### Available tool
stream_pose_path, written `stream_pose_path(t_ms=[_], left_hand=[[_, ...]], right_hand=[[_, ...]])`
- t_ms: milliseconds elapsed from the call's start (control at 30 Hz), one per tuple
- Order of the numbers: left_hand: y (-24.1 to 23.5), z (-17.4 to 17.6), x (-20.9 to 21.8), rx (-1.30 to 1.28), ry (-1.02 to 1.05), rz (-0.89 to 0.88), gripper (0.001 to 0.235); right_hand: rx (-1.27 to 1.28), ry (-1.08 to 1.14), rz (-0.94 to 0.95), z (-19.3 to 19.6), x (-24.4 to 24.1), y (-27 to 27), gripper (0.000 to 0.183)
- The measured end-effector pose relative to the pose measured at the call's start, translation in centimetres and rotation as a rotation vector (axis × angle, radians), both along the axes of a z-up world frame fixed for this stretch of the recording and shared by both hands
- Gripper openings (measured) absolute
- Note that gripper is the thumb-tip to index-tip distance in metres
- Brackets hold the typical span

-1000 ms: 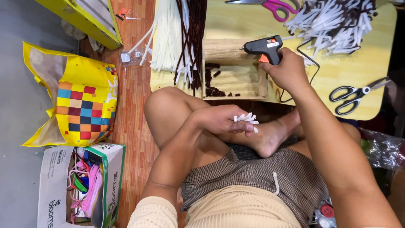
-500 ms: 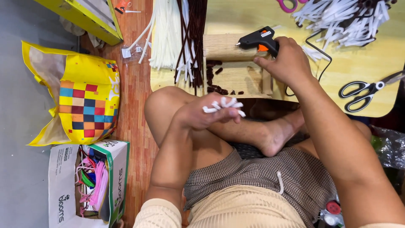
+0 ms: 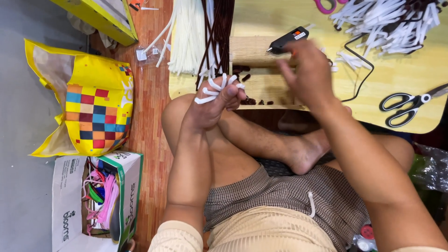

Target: The person sits on the floor and assembles small white plastic pieces into a cluster using a hot glue gun. They repeatedly pick up pieces, apply glue, and attach them together by hand.

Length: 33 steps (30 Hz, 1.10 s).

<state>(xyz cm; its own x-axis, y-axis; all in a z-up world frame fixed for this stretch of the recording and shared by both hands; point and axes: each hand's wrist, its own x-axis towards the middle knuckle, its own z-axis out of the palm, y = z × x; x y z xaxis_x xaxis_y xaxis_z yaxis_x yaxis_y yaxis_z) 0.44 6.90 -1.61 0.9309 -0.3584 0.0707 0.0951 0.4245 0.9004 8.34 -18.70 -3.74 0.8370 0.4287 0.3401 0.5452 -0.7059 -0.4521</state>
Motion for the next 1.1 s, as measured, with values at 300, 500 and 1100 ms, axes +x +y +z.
stream_pose_path(t_ms=[300,500,1100], left_hand=[[-1.0,-1.9,0.2,-0.139,-0.065,0.049,0.03],[-1.2,-1.3,0.2,-0.132,-0.091,0.059,0.028],[-2.8,3.6,-0.3,0.112,-0.368,0.082,0.024]], right_hand=[[-0.233,0.4,-0.072,-8.1,-0.9,6.2,0.026],[-0.272,0.518,-0.143,-7.6,-1.1,6.5,0.014],[0.999,0.894,-0.154,9.5,-9.4,2.7,0.015]])
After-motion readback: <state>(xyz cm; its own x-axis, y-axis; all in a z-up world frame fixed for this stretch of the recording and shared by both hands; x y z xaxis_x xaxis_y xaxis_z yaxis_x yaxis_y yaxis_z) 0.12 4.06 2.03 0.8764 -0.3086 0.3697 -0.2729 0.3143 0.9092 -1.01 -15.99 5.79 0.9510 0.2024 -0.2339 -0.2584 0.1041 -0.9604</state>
